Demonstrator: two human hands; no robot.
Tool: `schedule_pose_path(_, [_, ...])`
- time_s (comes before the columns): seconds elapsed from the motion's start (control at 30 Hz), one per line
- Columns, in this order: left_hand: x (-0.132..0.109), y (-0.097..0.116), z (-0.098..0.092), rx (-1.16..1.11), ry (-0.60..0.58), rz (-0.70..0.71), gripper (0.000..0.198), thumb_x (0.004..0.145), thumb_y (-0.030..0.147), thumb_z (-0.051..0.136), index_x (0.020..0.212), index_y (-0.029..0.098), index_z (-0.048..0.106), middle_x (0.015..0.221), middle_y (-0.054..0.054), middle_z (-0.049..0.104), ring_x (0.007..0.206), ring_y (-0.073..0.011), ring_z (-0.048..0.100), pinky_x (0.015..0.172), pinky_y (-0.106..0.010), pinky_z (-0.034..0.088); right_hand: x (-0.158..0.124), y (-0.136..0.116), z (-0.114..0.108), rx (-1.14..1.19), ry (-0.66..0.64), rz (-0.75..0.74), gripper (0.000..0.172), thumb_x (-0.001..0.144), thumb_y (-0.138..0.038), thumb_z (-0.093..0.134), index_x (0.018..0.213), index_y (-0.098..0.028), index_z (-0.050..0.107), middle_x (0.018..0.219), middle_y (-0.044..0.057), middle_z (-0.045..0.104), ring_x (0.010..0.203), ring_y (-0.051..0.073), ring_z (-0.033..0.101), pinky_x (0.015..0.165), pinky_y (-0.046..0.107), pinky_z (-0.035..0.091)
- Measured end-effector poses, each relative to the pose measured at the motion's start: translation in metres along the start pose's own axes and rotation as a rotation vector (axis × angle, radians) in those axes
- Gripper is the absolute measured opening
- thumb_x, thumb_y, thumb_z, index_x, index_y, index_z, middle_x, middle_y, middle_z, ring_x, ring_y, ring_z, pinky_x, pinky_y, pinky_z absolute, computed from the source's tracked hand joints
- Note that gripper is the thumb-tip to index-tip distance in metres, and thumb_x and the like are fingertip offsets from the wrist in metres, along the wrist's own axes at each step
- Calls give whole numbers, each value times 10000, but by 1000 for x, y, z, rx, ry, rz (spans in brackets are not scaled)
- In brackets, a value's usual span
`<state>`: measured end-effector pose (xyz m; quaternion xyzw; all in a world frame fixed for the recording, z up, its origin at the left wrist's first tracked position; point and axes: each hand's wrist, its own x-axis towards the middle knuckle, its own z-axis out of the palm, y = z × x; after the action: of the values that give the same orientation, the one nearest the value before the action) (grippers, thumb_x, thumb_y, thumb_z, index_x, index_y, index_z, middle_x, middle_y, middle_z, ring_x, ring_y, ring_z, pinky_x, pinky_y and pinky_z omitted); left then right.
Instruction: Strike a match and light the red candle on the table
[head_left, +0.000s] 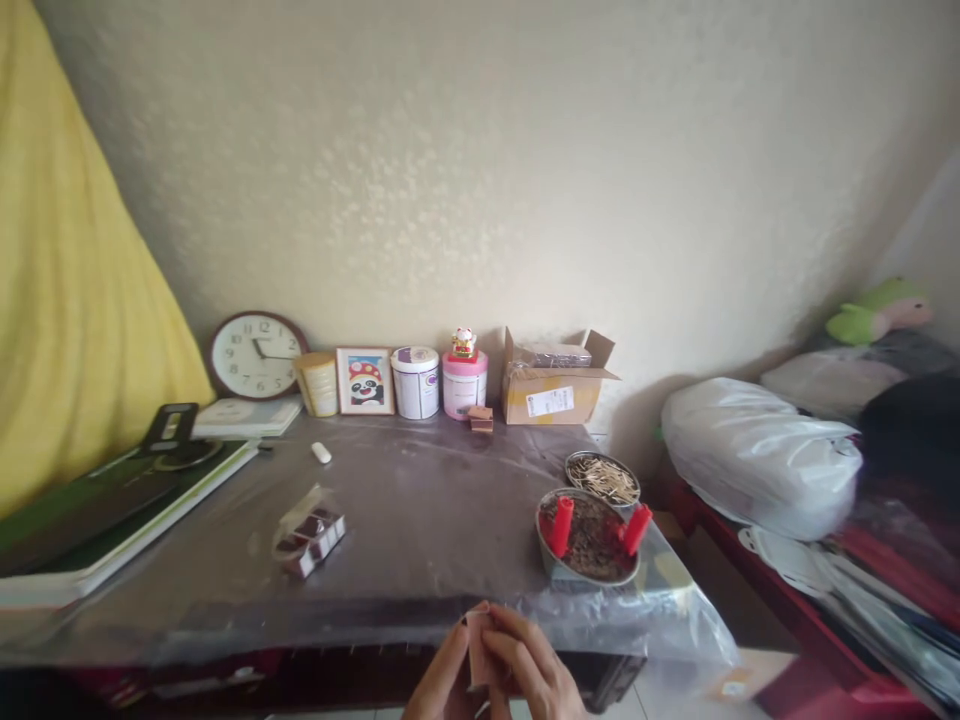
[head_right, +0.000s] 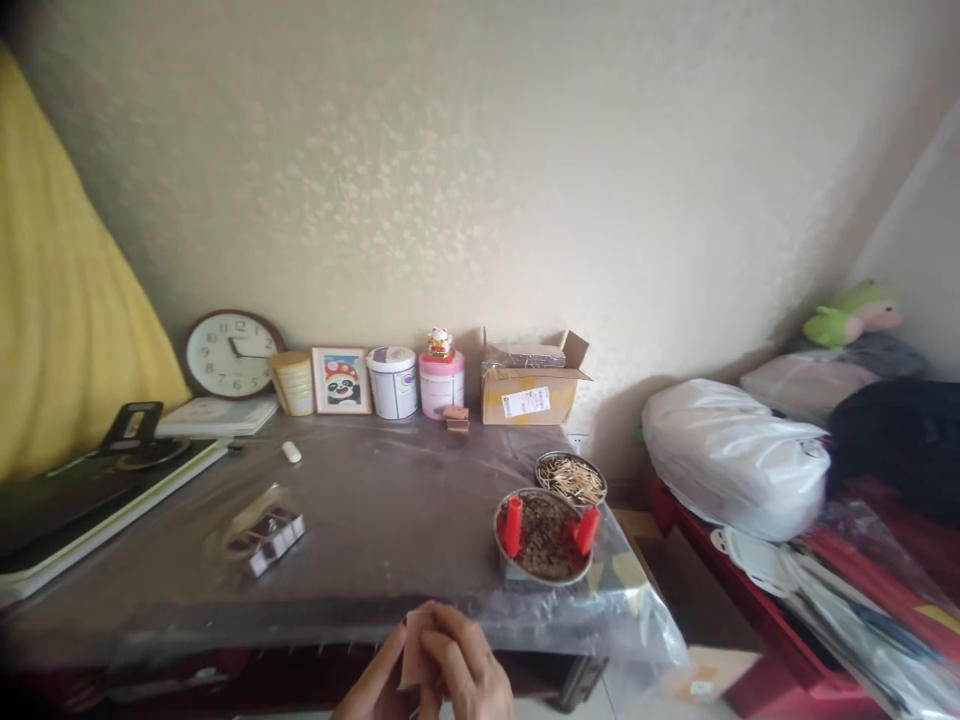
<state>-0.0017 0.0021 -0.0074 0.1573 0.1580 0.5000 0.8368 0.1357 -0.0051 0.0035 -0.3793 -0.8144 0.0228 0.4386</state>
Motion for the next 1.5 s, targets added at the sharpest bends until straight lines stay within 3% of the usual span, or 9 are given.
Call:
schedule_pose_path(0.1, [-5,-6,6,-42,-18,11,358,806,408,593,1084,193,660,1142,-102,650,1065,-252,571,894,-348,444,7,-7,-10,-26,-44,-24,430,753,-68,512,1168,-173,537,1221,121,581,1085,209,601,879,274,537])
schedule_pose_path(0.27, [-11,-12,15,-90,-51,74,323,903,309,461,1136,155,624,1131,-104,654,983,-204,590,884,-341,432,4,-12,-16,8,-88,77,387,806,-79,463,1177,-172,526,1269,123,530,1163,199,533,954,313,486])
schedule_pose_path(0.63, [-7,-21,22,-144,-51,71,327,917,327,432,1157,190,608,1042,-84,682,925,-181,605,865,-328,419,1,-13,-19,141,-107,325,430,781,-94,488,1189,-229,501,1133,43,622,1032,171,606,884,276,505])
schedule_pose_path(0.9, [-7,-21,27,-165,10,91,351,894,375,468,1163,193,600,979,-64,671,876,-164,594,840,-291,425,0,-10,-18,156,-112,274,382,823,-142,512,1196,-223,512,1208,69,584,1110,184,567,950,303,474])
schedule_pose_path(1.13, [-6,-24,28,-133,77,137,363,877,410,489,1127,179,614,929,-32,655,725,-113,570,775,-252,434,1,-11,-12,112,-42,229,395,772,-100,510,1147,-219,548,1159,68,608,1053,182,604,893,281,513])
schedule_pose_path(1.33, [-3,-26,25,-179,95,136,422,866,435,499,1237,238,540,985,-32,663,770,-123,593,812,-269,439,-3,-12,-1,63,-9,264,401,787,-123,480,1177,-199,534,1178,86,595,1060,189,604,895,295,515])
schedule_pose_path(1.5, [-4,-25,32,-205,67,142,339,878,389,498,1106,183,641,1017,-54,664,903,-147,588,869,-256,421,-3,-8,4,27,-5,280,387,782,-111,462,1148,-196,554,1171,92,599,1054,201,606,880,311,521])
